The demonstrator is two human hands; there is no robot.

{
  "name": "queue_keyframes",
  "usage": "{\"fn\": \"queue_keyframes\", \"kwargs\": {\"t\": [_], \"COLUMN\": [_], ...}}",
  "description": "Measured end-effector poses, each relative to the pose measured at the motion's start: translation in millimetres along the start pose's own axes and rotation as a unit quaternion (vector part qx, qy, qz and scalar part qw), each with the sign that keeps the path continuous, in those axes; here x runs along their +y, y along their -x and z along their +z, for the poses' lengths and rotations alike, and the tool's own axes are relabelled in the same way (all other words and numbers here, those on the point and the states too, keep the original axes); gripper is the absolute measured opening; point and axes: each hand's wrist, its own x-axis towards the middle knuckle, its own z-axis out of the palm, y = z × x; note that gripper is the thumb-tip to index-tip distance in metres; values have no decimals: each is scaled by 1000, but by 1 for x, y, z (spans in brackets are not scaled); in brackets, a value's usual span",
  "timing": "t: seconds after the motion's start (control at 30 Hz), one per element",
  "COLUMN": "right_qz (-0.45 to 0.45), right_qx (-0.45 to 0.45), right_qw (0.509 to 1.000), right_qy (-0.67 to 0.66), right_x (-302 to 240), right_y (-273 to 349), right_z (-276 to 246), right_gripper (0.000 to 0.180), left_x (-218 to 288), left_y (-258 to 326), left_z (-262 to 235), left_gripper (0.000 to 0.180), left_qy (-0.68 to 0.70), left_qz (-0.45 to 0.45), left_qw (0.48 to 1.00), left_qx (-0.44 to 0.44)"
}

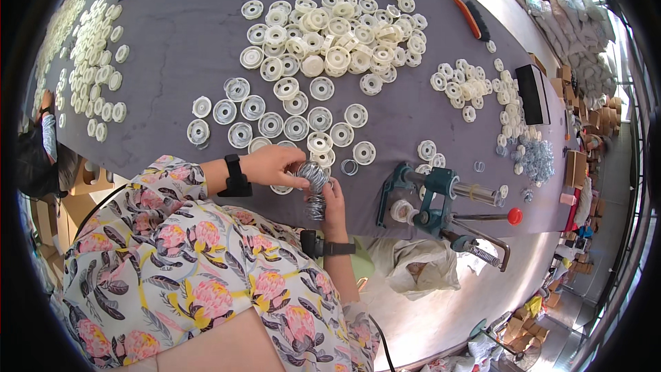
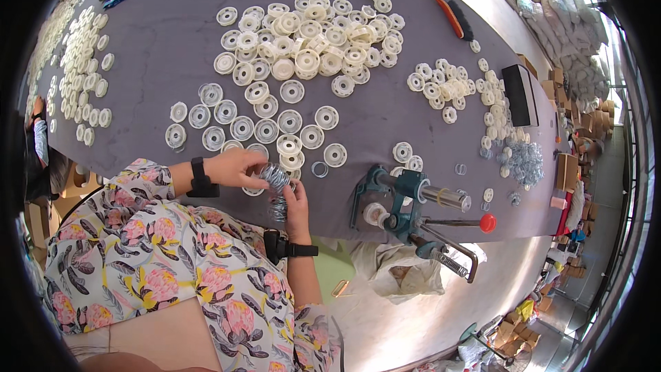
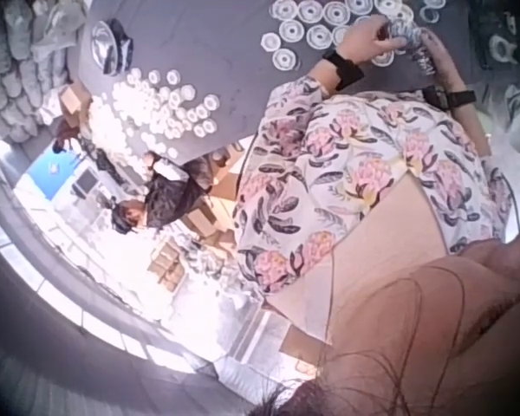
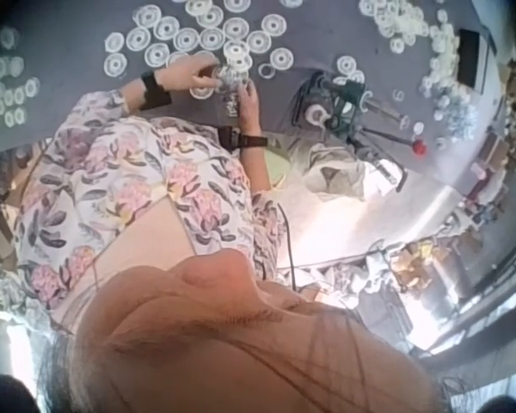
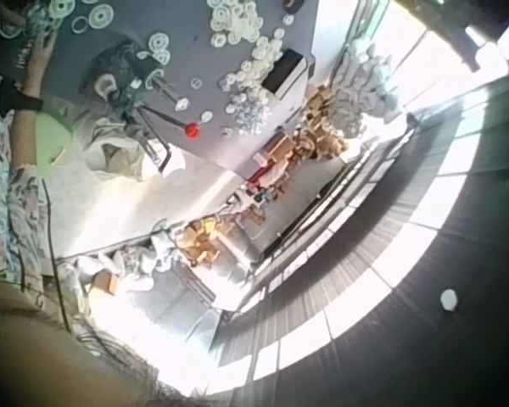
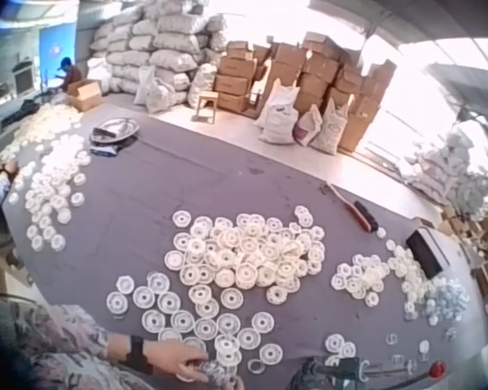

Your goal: The person uses a manual press to assemble a white plastic component, then gathers a pile of plastic caps and metal springs to begin inserting the springs into the caps by hand.

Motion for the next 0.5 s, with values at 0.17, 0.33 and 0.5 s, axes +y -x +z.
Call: {"fn": "queue_keyframes", "kwargs": {"t": [0.17, 0.33, 0.5], "right_qz": [66, 92, 123], "right_qx": [-100, -111, -117], "right_qw": [993, 985, 985], "right_qy": [-18, 96, -31], "right_x": [-2, -13, -17], "right_y": [0, 2, 10], "right_z": [-5, -12, 5], "right_gripper": [27, 34, 38], "left_x": [-3, -7, -5], "left_y": [0, 0, 0], "left_z": [0, -5, -1], "left_gripper": [46, 46, 45], "left_qy": [-88, -131, -65], "left_qz": [47, 105, 82], "left_qw": [994, 986, 994], "left_qx": [52, 18, 29]}}
